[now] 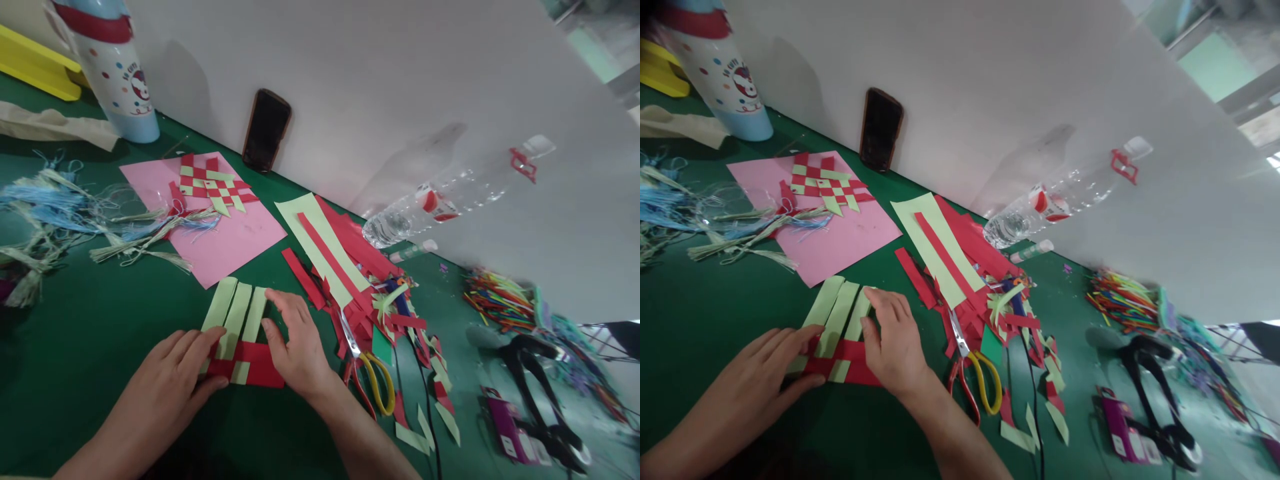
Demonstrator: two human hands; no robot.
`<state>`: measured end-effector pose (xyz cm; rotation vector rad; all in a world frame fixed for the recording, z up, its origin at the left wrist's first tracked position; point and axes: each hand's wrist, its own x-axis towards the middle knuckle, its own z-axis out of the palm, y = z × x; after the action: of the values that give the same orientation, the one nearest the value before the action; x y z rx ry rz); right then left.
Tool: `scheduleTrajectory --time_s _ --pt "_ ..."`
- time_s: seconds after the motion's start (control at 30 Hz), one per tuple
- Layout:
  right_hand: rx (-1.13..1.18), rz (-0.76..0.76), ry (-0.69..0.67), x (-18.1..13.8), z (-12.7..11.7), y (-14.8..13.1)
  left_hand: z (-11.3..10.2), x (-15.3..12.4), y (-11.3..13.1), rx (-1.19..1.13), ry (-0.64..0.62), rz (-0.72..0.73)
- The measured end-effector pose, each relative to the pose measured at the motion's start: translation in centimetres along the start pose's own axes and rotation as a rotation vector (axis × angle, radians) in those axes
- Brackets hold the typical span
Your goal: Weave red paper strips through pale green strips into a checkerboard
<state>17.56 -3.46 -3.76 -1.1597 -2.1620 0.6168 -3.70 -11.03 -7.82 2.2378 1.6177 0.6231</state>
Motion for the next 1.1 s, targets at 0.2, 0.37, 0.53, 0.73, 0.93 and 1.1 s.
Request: scheduleTrajectory --time_s 0.2,0.37,0.53,0.73,0.93,1.1 --pt "-0.07 -0.275 -0.221 -2.1 -0.3 -1.1 -0.2 0.3 0.0 0.002 -0.093 0.027" --pt "-0.168 -0.272 -0.353 -3.9 0.0 -1.2 -0.2 0.3 -0.1 0.02 -0.142 0.024" --pt "-0.282 -0.323 -0.33 -4.7 0.5 -0.7 -0.3 0.3 -0.5 0.005 -0.167 0.038" --pt "-0.43 -0.441 -0.198 -5.4 1.9 -0.7 -1.2 0.8 -1.3 -0.016 -0.252 0.064" --pt "-0.344 -0.151 -0.397 -4.0 1.6 -1.1 -2.8 1.9 -1.3 -0.038 -0.398 0.062" --pt "-0.32 -0.038 -0.412 -2.6 0.0 -1.8 -3.3 2.8 -0.5 -0.04 -0.407 0.055"
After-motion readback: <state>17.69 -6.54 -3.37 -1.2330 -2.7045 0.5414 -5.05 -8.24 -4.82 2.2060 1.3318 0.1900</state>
